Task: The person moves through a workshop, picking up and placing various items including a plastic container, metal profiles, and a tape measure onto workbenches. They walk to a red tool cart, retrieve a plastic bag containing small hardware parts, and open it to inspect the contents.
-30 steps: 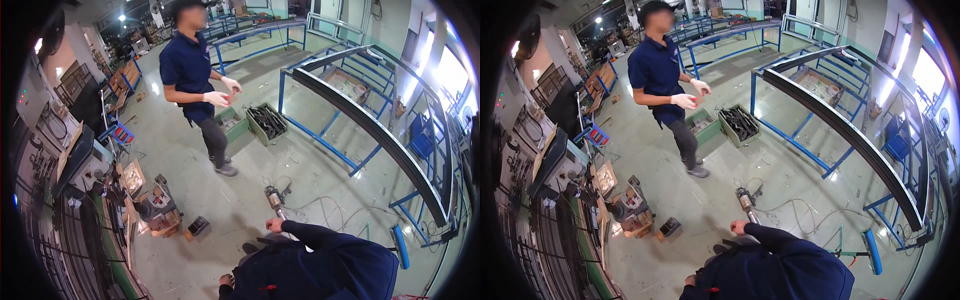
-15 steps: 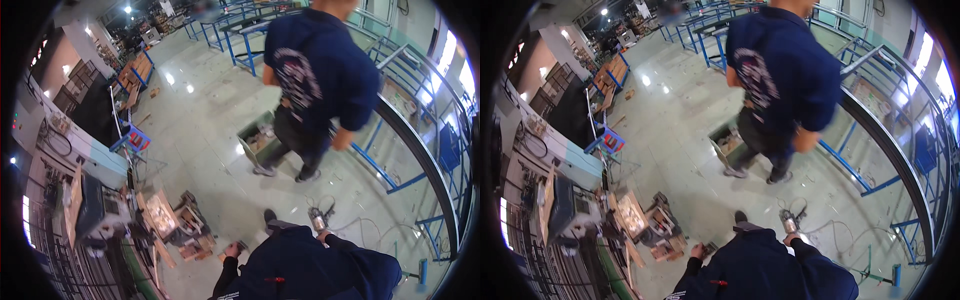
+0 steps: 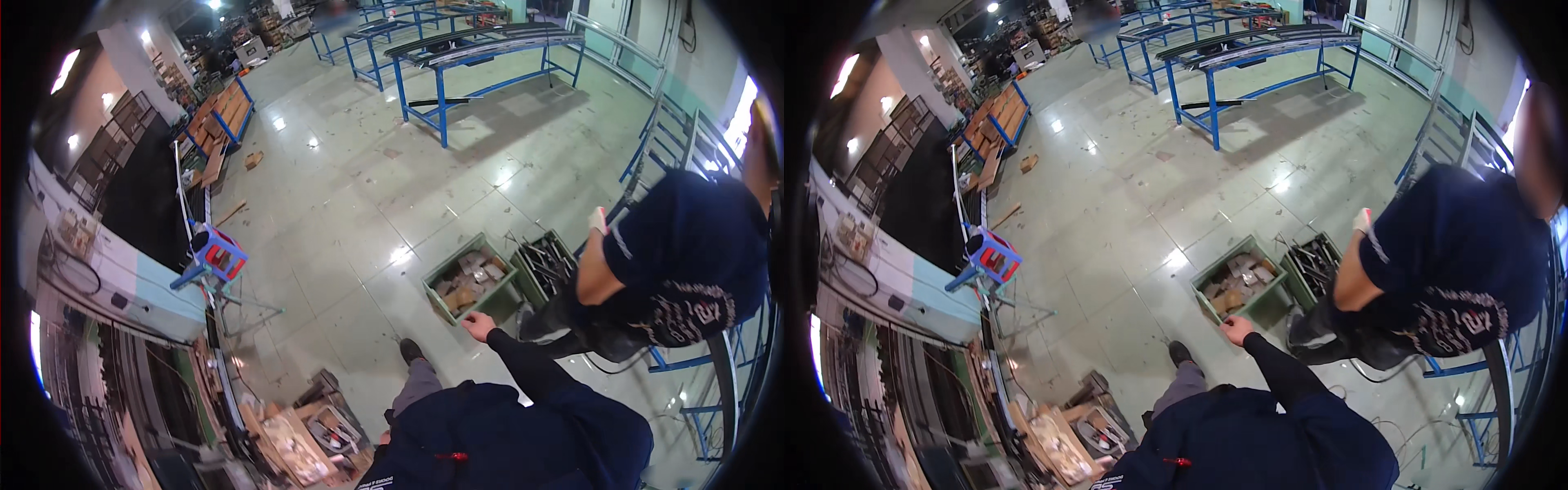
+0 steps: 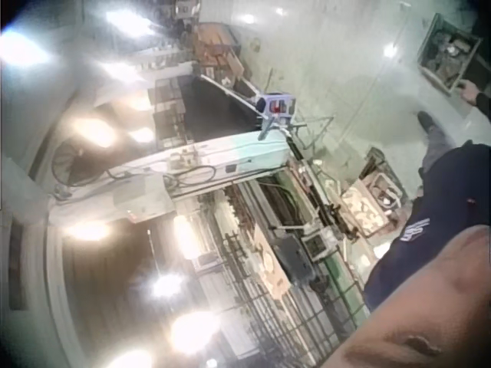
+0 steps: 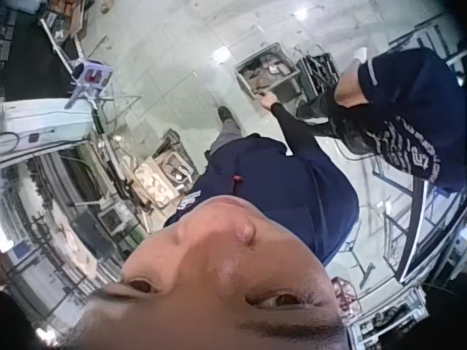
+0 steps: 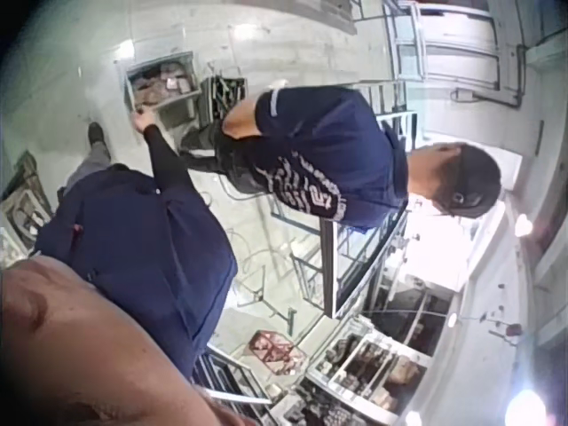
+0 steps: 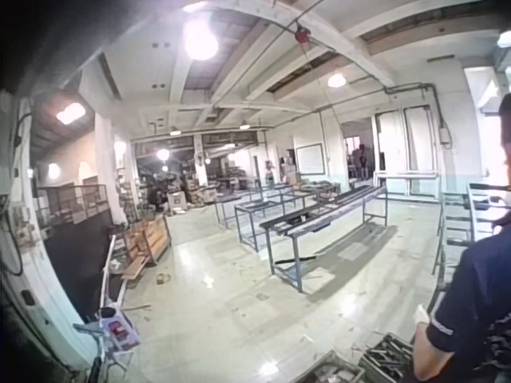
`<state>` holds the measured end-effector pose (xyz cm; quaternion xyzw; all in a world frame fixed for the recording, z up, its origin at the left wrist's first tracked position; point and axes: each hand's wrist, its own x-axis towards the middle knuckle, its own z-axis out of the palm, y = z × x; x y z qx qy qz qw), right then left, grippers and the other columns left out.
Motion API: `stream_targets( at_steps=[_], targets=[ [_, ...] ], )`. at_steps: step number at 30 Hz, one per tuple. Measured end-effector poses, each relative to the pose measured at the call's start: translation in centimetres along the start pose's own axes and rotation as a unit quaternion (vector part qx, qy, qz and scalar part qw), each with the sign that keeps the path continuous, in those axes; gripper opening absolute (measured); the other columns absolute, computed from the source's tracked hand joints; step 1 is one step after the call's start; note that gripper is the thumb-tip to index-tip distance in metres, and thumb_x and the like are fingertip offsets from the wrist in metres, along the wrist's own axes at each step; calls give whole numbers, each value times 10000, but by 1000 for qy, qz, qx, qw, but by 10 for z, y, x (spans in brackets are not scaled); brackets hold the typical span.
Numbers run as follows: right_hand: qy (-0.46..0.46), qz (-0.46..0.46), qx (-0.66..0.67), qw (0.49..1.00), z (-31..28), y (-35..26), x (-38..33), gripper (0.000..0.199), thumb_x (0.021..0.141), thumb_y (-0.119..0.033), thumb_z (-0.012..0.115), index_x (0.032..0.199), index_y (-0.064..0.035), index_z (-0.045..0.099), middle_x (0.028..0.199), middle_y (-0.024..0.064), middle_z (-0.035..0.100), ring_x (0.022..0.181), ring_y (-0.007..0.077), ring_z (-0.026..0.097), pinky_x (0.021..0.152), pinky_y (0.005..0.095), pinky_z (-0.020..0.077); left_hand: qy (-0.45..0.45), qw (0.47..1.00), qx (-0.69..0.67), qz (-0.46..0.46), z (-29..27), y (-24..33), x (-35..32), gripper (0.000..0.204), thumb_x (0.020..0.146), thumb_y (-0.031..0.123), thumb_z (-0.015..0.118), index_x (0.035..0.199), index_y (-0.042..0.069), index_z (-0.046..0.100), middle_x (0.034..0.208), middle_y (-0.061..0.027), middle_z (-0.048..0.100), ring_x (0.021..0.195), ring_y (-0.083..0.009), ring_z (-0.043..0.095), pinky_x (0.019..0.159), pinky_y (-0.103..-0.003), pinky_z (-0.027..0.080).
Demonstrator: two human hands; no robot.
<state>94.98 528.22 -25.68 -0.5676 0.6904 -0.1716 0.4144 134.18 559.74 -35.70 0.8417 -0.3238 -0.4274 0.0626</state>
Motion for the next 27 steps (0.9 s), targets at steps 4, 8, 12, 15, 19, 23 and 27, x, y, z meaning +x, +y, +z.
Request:
stream_targets(
  at_steps=[4, 8, 12, 15, 19, 23, 27],
  targets=[
    [-49, 72, -175, 981, 6, 58, 69, 489, 769, -489, 666, 1035, -82, 725, 1078, 197, 695, 1017, 357, 663, 906, 450, 522, -41, 998, 23, 38, -55, 91, 121, 553, 852, 507, 584, 989, -18, 688, 967, -246, 690, 976, -414, 647, 838, -482, 499],
    [-83, 150, -81, 982, -3, 42, 111, 485, 819, -452, 656, 1091, -54, 716, 1080, 191, 701, 1058, 339, 653, 947, 408, 497, -30, 973, 138, 183, -147, 193, 259, 494, 866, 465, 627, 874, -26, 674, 777, -204, 686, 804, -353, 681, 718, -418, 536],
    [14, 271, -57, 961, -24, 35, 153, 429, 790, -413, 659, 978, -35, 736, 991, 215, 711, 976, 354, 680, 897, 406, 522, -80, 955, -284, -20, -200, 378, 364, 345, 908, 300, 642, 1090, 26, 540, 855, -54, 625, 692, -155, 615, 521, -280, 453],
    [35, 326, -20, 944, -9, 71, 211, 385, 788, -373, 670, 891, -5, 722, 769, 155, 713, 723, 261, 703, 730, 380, 557, -110, 958, -264, 12, -217, 528, 433, 356, 914, 300, 631, 1122, 33, 521, 908, -56, 626, 729, -153, 618, 548, -268, 455],
    [-62, 311, -80, 945, -16, 34, 335, 422, 824, -399, 687, 901, 15, 714, 722, 153, 695, 618, 241, 685, 607, 368, 552, -115, 962, -242, 59, -245, 647, 501, 347, 909, 295, 651, 1093, 25, 538, 840, -41, 623, 682, -135, 608, 518, -269, 448],
    [-162, 279, -76, 944, -82, -73, 512, 581, 785, -547, 595, 962, -12, 736, 1028, 247, 691, 1024, 375, 662, 903, 445, 511, -118, 975, -174, 67, -272, 719, 549, 358, 894, 293, 665, 1086, 3, 577, 846, -48, 631, 655, -135, 601, 509, -277, 461],
    [11, 99, -42, 994, -146, -209, 713, 475, 837, -448, 620, 1066, -40, 702, 1026, 194, 705, 988, 359, 666, 876, 425, 523, -104, 974, -200, -16, -293, 745, 616, 359, 890, 305, 653, 1071, 4, 578, 794, -53, 619, 674, -157, 618, 522, -320, 484]
  ],
)
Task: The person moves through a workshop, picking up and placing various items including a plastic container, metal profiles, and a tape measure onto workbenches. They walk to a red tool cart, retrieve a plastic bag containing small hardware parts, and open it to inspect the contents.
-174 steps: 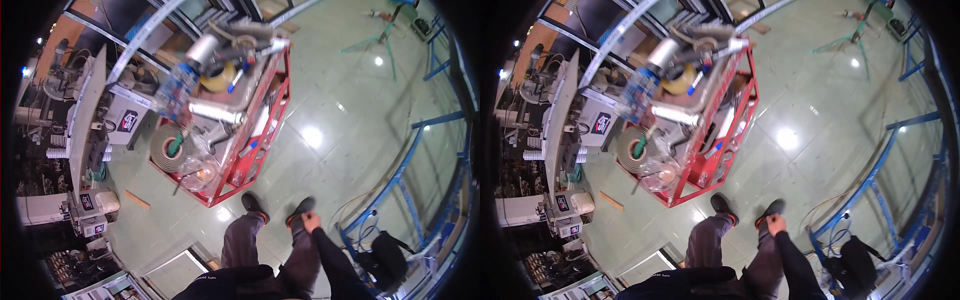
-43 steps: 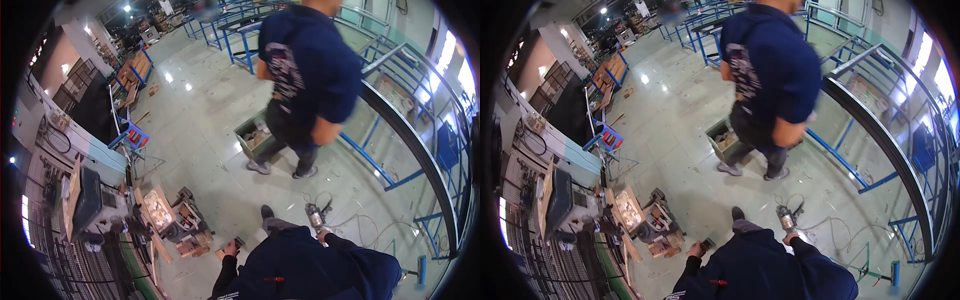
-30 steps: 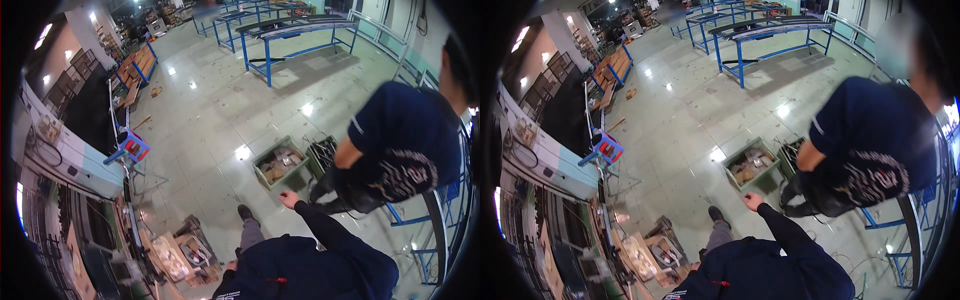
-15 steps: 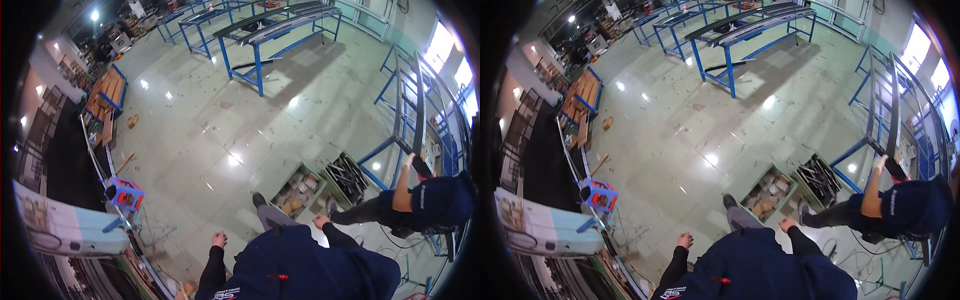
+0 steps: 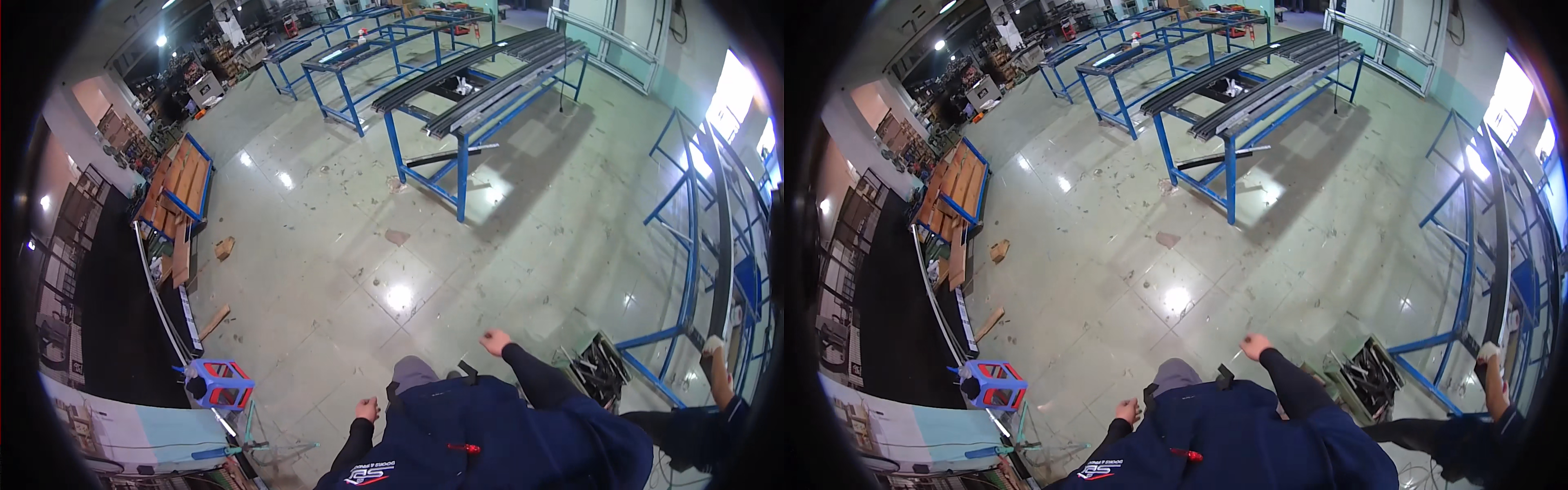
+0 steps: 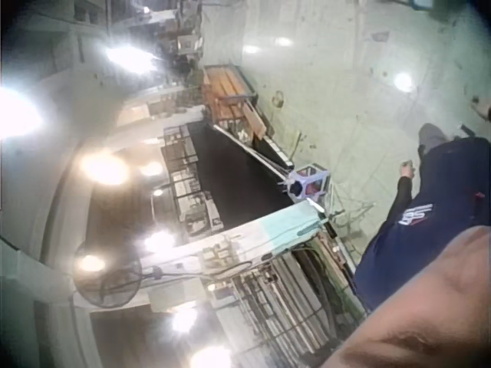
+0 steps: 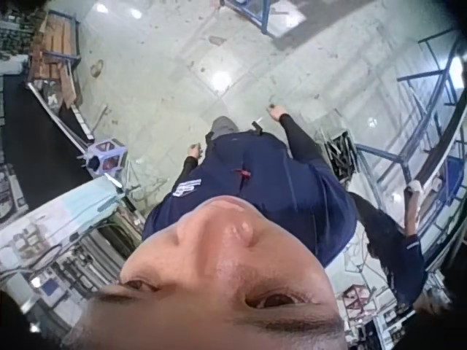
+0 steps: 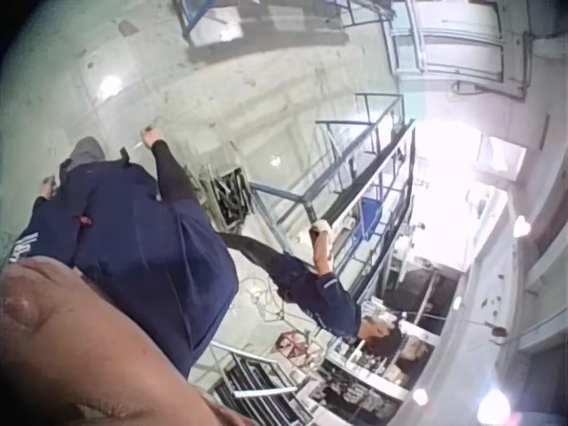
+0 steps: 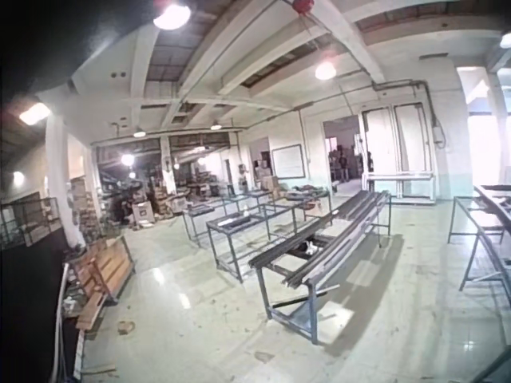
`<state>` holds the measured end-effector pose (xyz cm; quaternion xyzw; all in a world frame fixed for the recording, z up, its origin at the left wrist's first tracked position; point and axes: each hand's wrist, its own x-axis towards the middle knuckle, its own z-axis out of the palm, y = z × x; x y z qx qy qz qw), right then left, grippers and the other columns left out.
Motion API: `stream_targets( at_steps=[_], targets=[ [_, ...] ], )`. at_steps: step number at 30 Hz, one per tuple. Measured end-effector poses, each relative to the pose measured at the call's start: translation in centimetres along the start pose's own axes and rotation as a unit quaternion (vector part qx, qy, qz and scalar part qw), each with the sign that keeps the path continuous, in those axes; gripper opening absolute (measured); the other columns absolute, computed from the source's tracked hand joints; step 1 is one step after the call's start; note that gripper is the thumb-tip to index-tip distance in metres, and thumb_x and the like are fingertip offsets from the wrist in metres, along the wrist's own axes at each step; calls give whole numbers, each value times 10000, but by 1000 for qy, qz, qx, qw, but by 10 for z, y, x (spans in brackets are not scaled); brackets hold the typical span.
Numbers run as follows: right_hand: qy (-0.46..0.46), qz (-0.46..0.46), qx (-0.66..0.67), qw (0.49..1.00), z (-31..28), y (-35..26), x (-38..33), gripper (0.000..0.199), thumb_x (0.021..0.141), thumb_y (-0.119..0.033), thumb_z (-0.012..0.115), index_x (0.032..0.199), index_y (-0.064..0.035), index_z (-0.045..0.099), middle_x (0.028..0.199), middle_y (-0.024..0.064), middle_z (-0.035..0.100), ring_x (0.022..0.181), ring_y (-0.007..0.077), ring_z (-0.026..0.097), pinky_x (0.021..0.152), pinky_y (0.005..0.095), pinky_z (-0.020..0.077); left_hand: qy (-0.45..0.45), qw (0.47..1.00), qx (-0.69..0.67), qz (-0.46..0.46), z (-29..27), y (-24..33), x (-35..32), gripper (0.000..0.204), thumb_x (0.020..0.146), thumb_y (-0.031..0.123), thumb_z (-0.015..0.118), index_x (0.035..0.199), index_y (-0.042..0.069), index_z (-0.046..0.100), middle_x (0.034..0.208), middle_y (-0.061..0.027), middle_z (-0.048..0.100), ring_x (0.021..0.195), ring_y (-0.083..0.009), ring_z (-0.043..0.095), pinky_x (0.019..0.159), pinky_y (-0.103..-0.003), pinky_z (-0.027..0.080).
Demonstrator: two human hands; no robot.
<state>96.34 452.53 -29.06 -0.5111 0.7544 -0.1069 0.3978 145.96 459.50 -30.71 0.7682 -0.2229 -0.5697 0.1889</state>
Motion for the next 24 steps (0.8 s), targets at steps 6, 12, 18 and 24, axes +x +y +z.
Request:
stream_targets(
  at_steps=[6, 12, 18, 24],
  targets=[
    [94, -27, 157, 983, -85, -144, 191, 414, 844, -383, 649, 1037, -20, 698, 985, 177, 713, 923, 315, 681, 836, 399, 531, 15, 973, 230, 27, 13, 91, 99, 359, 879, 351, 654, 994, 14, 611, 820, -106, 630, 722, -230, 636, 613, -383, 494],
    [-21, 92, -74, 993, -77, -127, 281, 476, 813, -422, 649, 1085, -36, 705, 1046, 179, 711, 1001, 330, 671, 884, 411, 522, -5, 953, 271, 137, 20, 256, 275, 581, 858, 474, 635, 1087, -58, 678, 1032, -226, 711, 946, -333, 695, 844, -415, 523],
    [56, 243, 79, 965, -96, -163, 337, 402, 812, -379, 642, 1027, -51, 728, 1034, 195, 708, 1008, 343, 668, 904, 410, 517, -110, 992, 21, 66, 68, 536, 381, 349, 924, 351, 618, 1033, 20, 590, 893, -79, 679, 725, -206, 653, 660, -358, 525],
    [107, 96, 172, 975, -104, -254, 500, 359, 822, -327, 676, 1015, -25, 703, 922, 183, 717, 907, 293, 693, 804, 378, 526, -124, 985, -30, 119, 137, 757, 450, 320, 937, 324, 637, 1052, 35, 560, 851, -64, 656, 681, -166, 626, 597, -318, 500]
  ],
)
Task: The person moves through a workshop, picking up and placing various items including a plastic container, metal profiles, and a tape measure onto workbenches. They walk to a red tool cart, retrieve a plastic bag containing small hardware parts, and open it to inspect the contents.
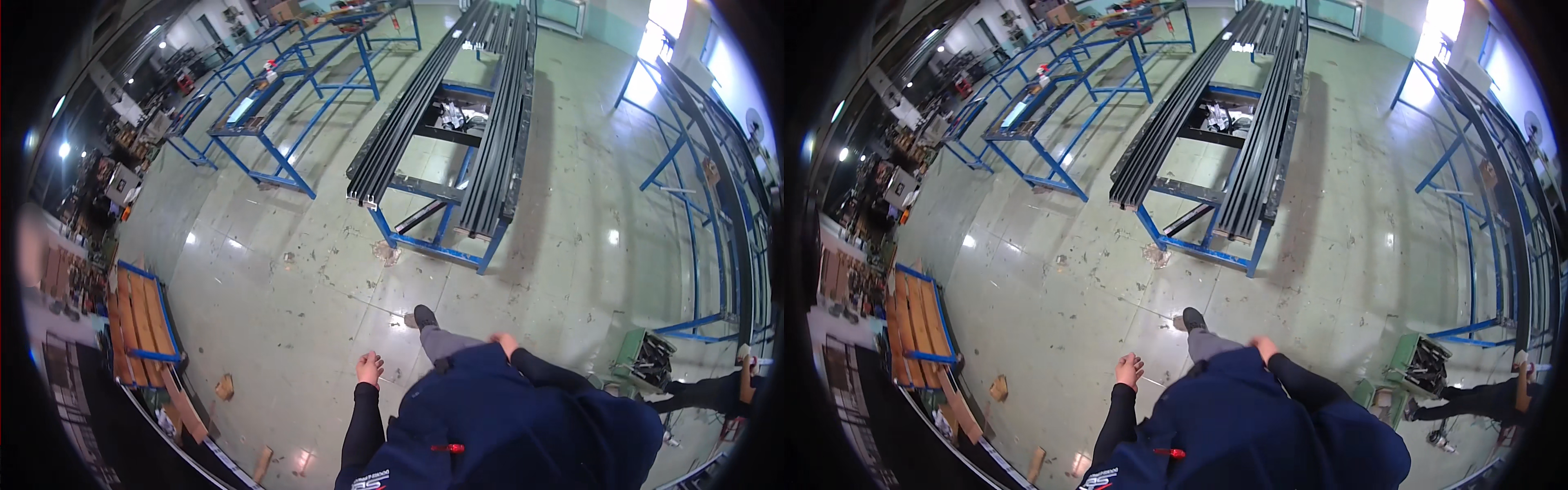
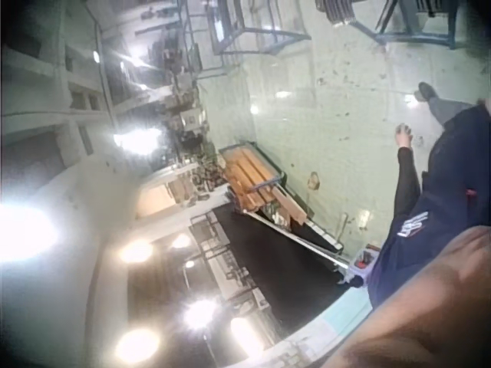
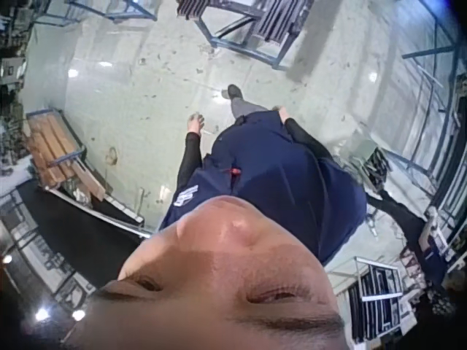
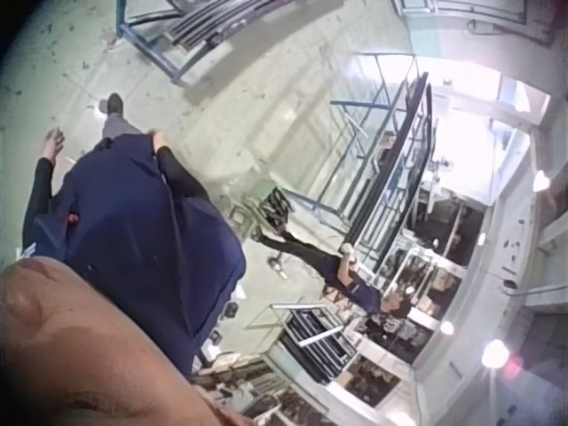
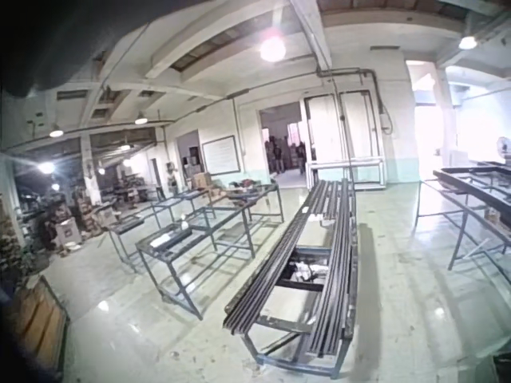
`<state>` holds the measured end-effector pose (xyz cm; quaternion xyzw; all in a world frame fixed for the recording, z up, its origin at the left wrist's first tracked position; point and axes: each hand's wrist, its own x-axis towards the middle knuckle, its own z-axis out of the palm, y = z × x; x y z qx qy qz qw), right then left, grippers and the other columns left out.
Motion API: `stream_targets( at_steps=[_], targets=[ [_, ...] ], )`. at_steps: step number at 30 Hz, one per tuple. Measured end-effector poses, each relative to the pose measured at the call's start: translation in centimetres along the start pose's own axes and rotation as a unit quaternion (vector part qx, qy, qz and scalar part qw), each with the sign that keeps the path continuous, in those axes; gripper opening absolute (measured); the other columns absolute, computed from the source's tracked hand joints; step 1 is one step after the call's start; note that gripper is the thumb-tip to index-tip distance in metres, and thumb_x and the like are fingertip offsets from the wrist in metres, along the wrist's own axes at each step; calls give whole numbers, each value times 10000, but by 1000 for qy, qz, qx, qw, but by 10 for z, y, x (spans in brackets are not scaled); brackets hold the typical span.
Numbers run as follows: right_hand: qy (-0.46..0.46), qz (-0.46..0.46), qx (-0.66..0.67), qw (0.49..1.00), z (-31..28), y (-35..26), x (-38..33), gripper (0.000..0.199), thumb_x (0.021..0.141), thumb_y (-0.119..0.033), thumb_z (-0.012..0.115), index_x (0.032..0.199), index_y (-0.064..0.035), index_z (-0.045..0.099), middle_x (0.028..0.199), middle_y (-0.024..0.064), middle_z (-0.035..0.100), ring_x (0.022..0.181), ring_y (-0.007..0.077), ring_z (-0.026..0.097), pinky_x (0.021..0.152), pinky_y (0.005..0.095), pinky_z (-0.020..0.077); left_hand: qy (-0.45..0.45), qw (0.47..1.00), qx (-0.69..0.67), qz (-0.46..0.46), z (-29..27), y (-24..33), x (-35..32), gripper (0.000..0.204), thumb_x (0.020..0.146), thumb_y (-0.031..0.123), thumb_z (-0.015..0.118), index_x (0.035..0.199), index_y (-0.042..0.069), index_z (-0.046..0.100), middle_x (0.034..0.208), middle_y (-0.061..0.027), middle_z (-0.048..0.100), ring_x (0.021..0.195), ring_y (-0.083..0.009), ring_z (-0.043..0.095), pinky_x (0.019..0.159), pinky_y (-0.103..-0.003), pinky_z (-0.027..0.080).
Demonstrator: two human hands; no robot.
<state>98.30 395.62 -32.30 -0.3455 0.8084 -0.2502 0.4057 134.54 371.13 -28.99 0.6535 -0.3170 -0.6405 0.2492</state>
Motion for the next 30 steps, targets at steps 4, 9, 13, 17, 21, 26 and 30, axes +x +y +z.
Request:
stream_targets(
  at_steps=[4, 9, 13, 17, 21, 26, 30],
  targets=[
    [60, -66, 140, 986, -4, -191, 120, 301, 852, -290, 661, 961, -13, 698, 899, 162, 722, 862, 284, 703, 785, 381, 538, -21, 972, 235, 0, -43, 28, 88, 335, 914, 328, 661, 996, 6, 621, 807, -68, 663, 665, -158, 617, 577, -310, 490],
    [189, -212, 62, 957, -60, -369, 270, 295, 841, -232, 675, 1046, -28, 616, 1029, 192, 652, 983, 346, 641, 858, 413, 506, 12, 981, 193, 15, -57, 80, 156, 338, 893, 292, 670, 999, -26, 631, 805, -94, 672, 688, -163, 639, 570, -329, 504],
    [302, -197, 59, 931, -82, -493, 377, 546, 818, -323, 700, 1269, -78, 516, 1353, 205, 467, 1267, 386, 452, 1046, 460, 389, 30, 990, 135, -25, -114, 93, 224, 346, 882, 280, 672, 989, -47, 637, 814, -130, 684, 723, -196, 664, 623, -362, 532],
    [342, -22, -114, 932, -74, -512, 462, 832, 815, -569, 642, 1470, -120, 396, 1578, 279, 147, 1470, 434, 117, 1186, 517, 147, -11, 922, 388, 4, -121, 155, 277, 383, 872, 300, 677, 996, -61, 641, 837, -153, 693, 739, -220, 670, 655, -368, 537],
    [392, -38, -125, 911, -47, -514, 488, 771, 786, -561, 687, 1359, -68, 534, 1548, 292, 233, 1428, 448, 231, 1173, 488, 218, -42, 878, 473, 60, -161, 251, 360, 420, 862, 320, 682, 1003, -75, 646, 860, -176, 701, 755, -243, 675, 687, -374, 542],
    [387, 31, -95, 917, -55, -529, 485, 703, 738, -439, 789, 1322, -115, 566, 1575, 208, 220, 1442, 401, 235, 1157, 468, 276, 4, 923, 385, 3, -179, 395, 491, 461, 852, 343, 693, 1009, -89, 650, 900, -185, 711, 781, -287, 682, 720, -377, 545],
    [378, 43, -74, 922, -58, -544, 492, 717, 719, -411, 798, 1329, -117, 564, 1575, 201, 228, 1444, 379, 247, 1156, 457, 284, 30, 930, 366, -19, -173, 522, 610, 339, 907, 304, 620, 1094, 26, 572, 898, -98, 661, 749, -210, 645, 616, -352, 504]
  ],
)
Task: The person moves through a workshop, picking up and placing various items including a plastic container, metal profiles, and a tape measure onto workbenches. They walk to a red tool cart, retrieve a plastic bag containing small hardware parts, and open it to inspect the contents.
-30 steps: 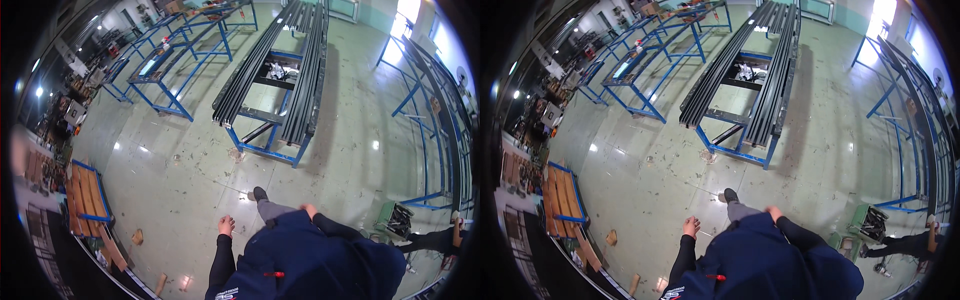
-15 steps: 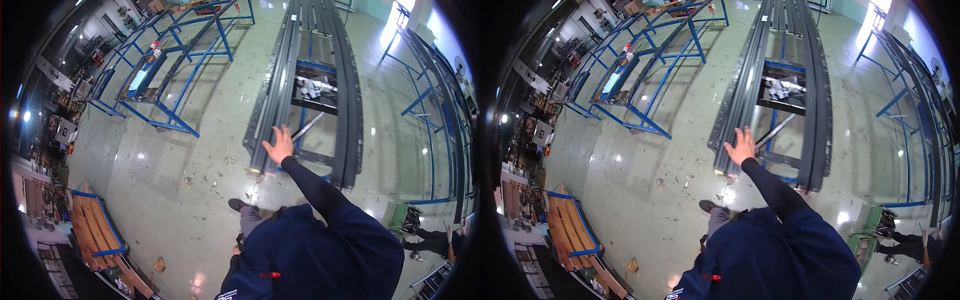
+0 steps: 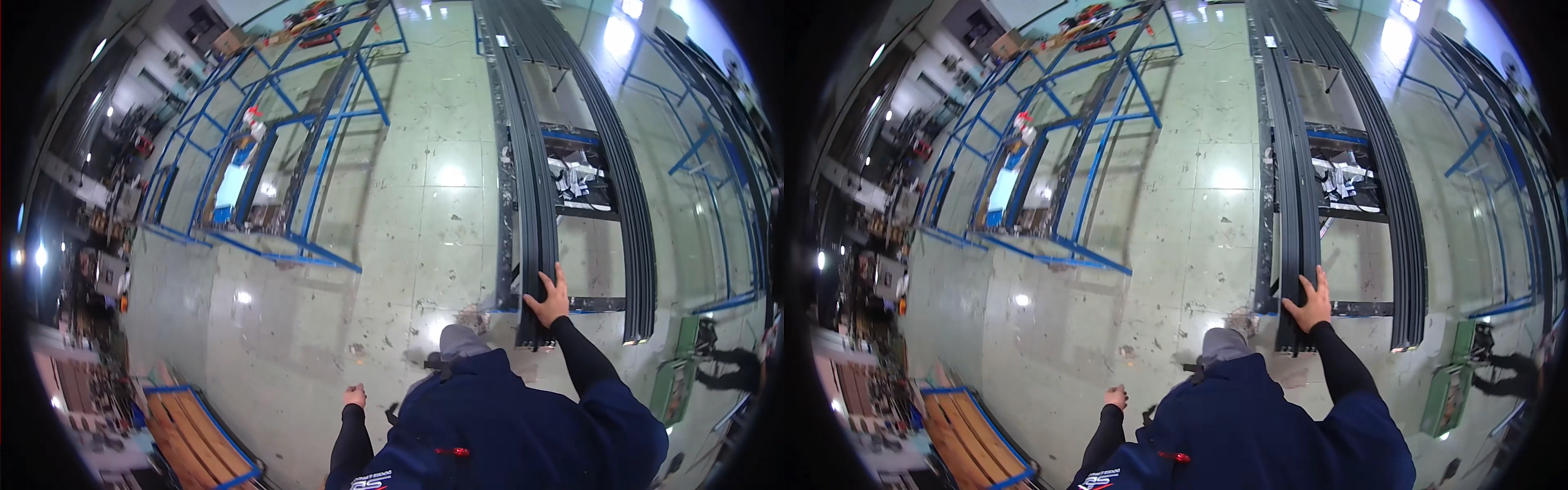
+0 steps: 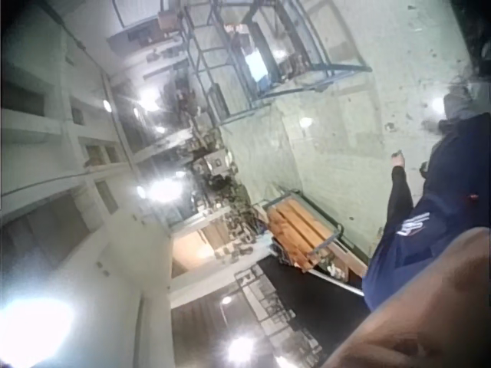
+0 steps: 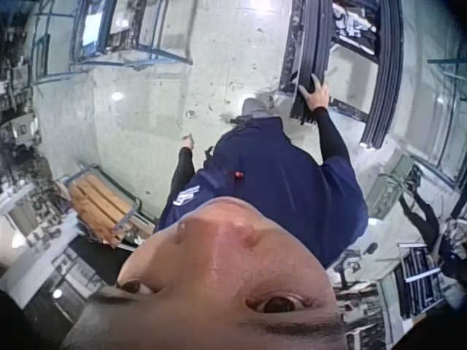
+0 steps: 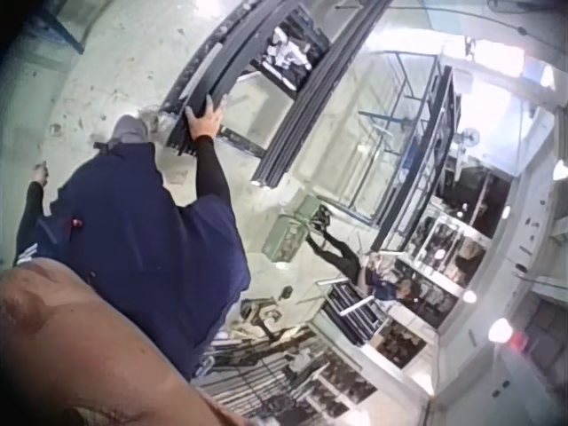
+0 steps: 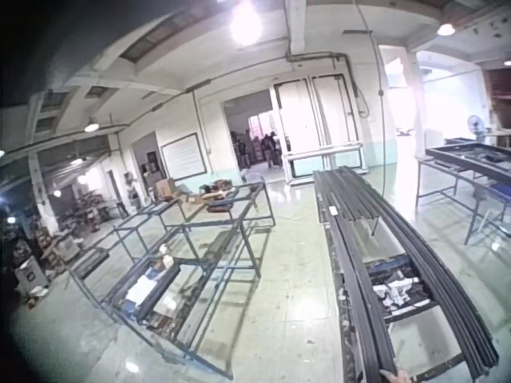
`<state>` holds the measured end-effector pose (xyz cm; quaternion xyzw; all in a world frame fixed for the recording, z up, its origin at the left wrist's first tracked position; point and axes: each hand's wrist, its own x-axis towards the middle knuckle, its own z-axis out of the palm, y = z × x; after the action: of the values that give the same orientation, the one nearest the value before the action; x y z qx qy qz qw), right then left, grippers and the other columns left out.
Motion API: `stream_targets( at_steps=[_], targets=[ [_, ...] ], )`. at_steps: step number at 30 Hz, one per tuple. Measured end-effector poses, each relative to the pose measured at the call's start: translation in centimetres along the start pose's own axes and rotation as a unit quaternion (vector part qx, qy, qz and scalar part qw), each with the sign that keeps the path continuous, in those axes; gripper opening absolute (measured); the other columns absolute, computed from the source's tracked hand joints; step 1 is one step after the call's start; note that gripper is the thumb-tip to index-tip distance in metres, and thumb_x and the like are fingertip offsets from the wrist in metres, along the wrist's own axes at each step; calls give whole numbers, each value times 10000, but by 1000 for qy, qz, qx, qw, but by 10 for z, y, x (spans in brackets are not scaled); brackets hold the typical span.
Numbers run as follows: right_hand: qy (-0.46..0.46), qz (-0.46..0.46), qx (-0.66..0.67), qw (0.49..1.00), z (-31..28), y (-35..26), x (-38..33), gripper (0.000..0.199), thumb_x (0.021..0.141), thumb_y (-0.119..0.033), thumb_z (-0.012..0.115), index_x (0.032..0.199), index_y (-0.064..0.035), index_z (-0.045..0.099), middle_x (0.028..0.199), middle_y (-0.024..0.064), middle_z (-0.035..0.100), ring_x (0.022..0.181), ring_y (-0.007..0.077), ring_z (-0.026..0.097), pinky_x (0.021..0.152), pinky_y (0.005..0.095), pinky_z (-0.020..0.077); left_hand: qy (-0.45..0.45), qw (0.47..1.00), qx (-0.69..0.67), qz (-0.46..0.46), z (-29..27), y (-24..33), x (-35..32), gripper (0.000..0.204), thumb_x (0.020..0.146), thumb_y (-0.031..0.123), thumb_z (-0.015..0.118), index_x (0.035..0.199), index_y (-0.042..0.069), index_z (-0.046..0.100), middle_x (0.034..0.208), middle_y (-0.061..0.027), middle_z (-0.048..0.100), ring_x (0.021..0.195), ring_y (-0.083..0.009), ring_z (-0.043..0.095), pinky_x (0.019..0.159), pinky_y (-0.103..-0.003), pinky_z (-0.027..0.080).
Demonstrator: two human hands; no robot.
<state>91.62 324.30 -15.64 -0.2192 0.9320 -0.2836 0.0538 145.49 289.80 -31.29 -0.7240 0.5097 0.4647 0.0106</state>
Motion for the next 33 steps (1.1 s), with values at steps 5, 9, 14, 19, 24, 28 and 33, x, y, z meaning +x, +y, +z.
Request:
stream_targets(
  at_steps=[5, 9, 14, 19, 24, 28, 33],
  targets=[
    [-12, 5, -88, 996, -6, -7, 14, 754, 732, -470, 762, 1384, -172, 527, 1572, 201, 232, 1434, 408, 250, 1159, 497, 253, -60, 994, -85, 38, 13, 161, 66, 305, 926, 305, 618, 1096, 61, 549, 937, -78, 653, 775, -194, 639, 595, -363, 487],
    [-8, 59, -191, 980, 7, -25, 36, 699, 851, -476, 632, 1445, -150, 460, 1583, 205, 204, 1455, 427, 183, 1171, 558, 156, -175, 983, 3, 63, 75, 238, 101, 360, 917, 321, 650, 1112, 32, 559, 906, -70, 652, 739, -179, 633, 557, -323, 483],
    [30, 137, -164, 976, 32, -38, 74, 650, 919, -431, 555, 1443, -64, 440, 1570, 221, 239, 1455, 432, 181, 1157, 581, 153, -298, 939, 124, 115, 157, 326, 125, 430, 904, 344, 679, 1124, -13, 583, 938, -89, 678, 720, -174, 642, 574, -299, 501],
    [75, 201, -177, 960, 57, -52, 157, 659, 929, -467, 517, 1437, -53, 443, 1571, 208, 249, 1455, 413, 193, 1160, 579, 139, -262, 879, 287, 275, 203, 438, 175, 349, 881, 327, 680, 961, -13, 668, 712, -54, 678, 677, -139, 645, 632, -290, 519],
    [96, 256, -170, 947, 70, -59, 277, 749, 897, -528, 540, 1447, -35, 417, 1585, 210, 216, 1479, 386, 134, 1176, 570, 79, -271, 919, 189, 217, 258, 563, 219, 447, 846, 385, 693, 1011, -28, 655, 779, -102, 694, 667, -162, 671, 641, -307, 546],
    [119, 181, -181, 959, 81, -63, 359, 804, 863, -421, 631, 1459, 35, 342, 1575, 223, 221, 1482, 378, 127, 1190, 538, 93, -296, 907, 178, 240, 288, 641, 249, 391, 878, 328, 683, 1063, -13, 631, 851, -84, 689, 717, -161, 668, 615, -301, 529],
    [93, 161, -200, 962, 77, -44, 457, 816, 864, -397, 627, 1464, 58, 313, 1551, 211, 292, 1479, 346, 177, 1203, 490, 109, -354, 917, 118, 139, 318, 722, 253, 411, 932, 311, 635, 1225, 43, 528, 955, -47, 651, 767, -116, 622, 599, -280, 471]
  ],
)
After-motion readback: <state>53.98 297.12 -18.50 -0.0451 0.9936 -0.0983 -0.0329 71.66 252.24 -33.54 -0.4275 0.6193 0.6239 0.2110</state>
